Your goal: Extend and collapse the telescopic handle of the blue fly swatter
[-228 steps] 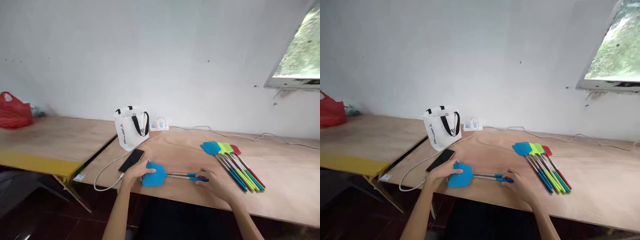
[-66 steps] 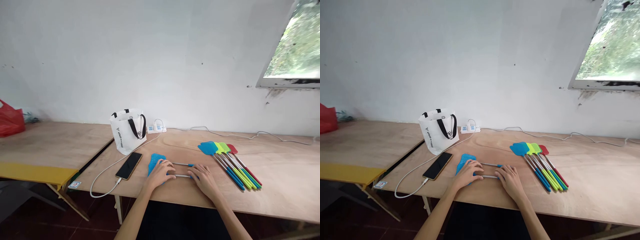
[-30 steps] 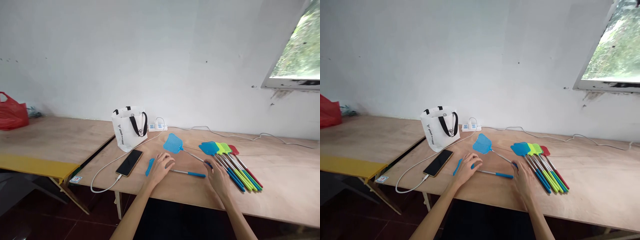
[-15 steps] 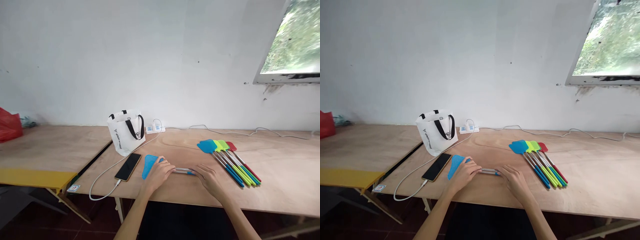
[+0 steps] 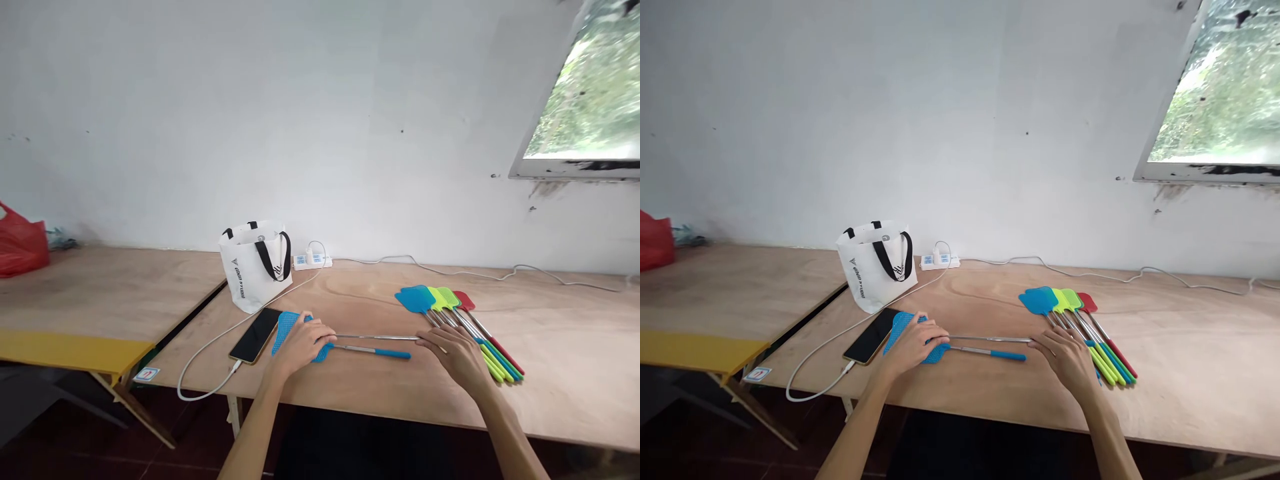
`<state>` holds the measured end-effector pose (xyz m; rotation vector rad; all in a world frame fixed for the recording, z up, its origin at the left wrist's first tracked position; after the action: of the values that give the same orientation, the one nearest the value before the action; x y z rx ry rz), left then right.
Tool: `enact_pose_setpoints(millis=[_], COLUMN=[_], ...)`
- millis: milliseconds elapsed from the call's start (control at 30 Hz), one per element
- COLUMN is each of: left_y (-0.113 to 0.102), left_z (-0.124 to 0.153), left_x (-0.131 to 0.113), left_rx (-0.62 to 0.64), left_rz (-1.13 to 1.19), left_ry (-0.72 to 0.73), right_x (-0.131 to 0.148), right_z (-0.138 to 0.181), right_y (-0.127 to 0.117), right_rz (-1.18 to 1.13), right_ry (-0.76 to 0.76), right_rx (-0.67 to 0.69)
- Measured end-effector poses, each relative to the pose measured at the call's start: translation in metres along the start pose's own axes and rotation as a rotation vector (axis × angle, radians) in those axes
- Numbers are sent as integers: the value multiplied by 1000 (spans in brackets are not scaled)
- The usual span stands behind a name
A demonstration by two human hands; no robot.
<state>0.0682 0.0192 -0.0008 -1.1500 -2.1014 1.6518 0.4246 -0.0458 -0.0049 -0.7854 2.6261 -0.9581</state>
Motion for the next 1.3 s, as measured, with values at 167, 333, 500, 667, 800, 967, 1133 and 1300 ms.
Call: enact_pose_setpoints(millis=[167, 333, 500, 667, 800, 967, 1133, 1300], left_y=[-5, -13, -12, 16, 33, 39, 41, 19], left_z=[2, 9, 7, -8, -11, -7, -11, -5], left_x=[3, 12, 7, -30, -44, -36, -32, -4], left_rx=[8, 39, -86, -31, -3, 1, 91, 82], left_rz=[16, 0, -45, -58, -63, -25, 18, -9], left_ry=[-33, -104, -9, 124, 162, 138, 80, -48], right_x=[-27, -61, -42, 35, 78, 84, 60, -1], right_z=[21, 45, 32, 1, -15, -23, -4, 16], right_y=[-9, -19, -13, 40, 61, 52, 64, 35], right_rz=[28, 29, -145, -559, -380, -225, -214, -119], right_ry=[28, 154, 179, 265, 118, 42, 112, 107], right_rx=[0, -26, -11, 221, 146, 136, 229, 71])
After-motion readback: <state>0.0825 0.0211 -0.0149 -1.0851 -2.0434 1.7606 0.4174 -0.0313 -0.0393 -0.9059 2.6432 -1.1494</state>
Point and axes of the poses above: each hand's wrist, its own z-axis away from the middle knuckle, its own y-axis out of the palm, x = y × z, the point moved 2 cm from there along -z, towards the middle knuckle, and after that the axes turned 8 degrees about -z, right-handed, at the moved point
